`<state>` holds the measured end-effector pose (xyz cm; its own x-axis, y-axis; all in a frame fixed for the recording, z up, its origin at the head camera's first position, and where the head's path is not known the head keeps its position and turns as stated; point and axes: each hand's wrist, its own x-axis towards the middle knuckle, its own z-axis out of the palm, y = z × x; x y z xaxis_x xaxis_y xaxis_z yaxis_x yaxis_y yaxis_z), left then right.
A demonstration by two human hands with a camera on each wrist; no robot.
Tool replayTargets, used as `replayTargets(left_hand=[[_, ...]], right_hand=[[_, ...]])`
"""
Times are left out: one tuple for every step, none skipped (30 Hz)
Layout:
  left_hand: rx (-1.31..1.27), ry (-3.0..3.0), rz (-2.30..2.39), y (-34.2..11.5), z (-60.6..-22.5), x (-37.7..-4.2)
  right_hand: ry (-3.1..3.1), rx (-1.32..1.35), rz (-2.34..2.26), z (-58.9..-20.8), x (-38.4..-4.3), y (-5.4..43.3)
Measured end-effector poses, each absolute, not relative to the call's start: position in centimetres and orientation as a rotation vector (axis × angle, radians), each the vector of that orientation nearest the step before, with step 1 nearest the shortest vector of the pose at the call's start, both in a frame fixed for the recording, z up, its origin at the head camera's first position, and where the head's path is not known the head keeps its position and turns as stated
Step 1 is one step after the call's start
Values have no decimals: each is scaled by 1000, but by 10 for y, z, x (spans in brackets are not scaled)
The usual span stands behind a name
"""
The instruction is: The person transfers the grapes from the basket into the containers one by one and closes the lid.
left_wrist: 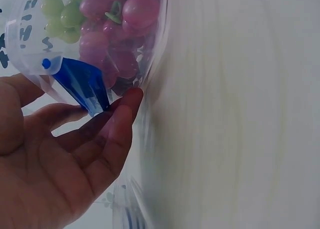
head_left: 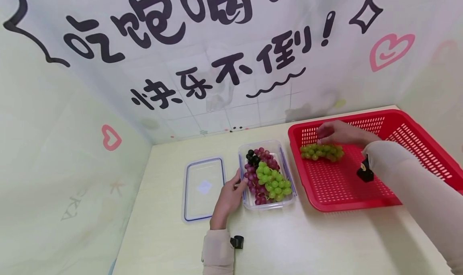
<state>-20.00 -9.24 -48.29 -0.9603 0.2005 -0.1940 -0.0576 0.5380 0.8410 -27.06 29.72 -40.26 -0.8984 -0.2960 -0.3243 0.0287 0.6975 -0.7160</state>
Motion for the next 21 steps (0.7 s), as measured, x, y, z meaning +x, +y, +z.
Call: replayTargets(left_hand=[[114,2511,1386,-92,-483,-200],[116,2512,1386,-92,-482,-200],[117,2512,1386,-91,-482,-200],[121,2514,1386,-91,-482,-200],[123,2514,1387,-91,-482,-200],[126,2515,1389,-91,-482,-200],[126,2513,1391,-91,-482,-201],[128,2514,1393,-91,-482,-200],[130,2516,1393,-91,-482,-200],[131,2518,1394,-91,-483,-200],[130,2519,1393,-92,-484,-200],[130,2520,1393,-92,-484,-199],[129,2520,1393,-92,-485,-199],[128,2520,1394,-92,-486,-198],[127,2518,1397,-92,-487,-198],[124,2518,1398,-92,-487,-198],[123,2518,1399,-92,-488,-198],[126,2519,1401,-92,-488,-198],[128,2519,1401,-92,-488,-198],[132,2522,1400,-92,-488,-198],[139,2523,1398,-92,-487,-198]], right_hand=[[2478,-201,-1062,-403,-271,298],[2465,-197,-1063,-404,-272,299],[2452,-192,-1063,-405,-273,300],[2437,-186,-1062,-406,-274,301],[2423,-186,-1062,-407,-274,302],[2413,-185,-1058,-408,-275,303],[2398,-177,-1059,-409,-276,303],[2388,-183,-1053,-411,-276,304],[2377,-190,-1046,-412,-277,304],[2359,-193,-1047,-414,-277,304],[2343,-202,-1047,-415,-278,304],[2327,-206,-1048,-417,-278,304],[2313,-209,-1045,-419,-278,304],[2305,-217,-1042,-421,-278,303],[2299,-220,-1042,-422,-278,303],[2296,-224,-1040,-423,-278,302],[2298,-225,-1033,-424,-278,302],[2301,-224,-1025,-424,-277,301],[2301,-226,-1013,-425,-277,301],[2297,-222,-1006,-425,-276,300],[2293,-223,-996,-425,-276,299]])
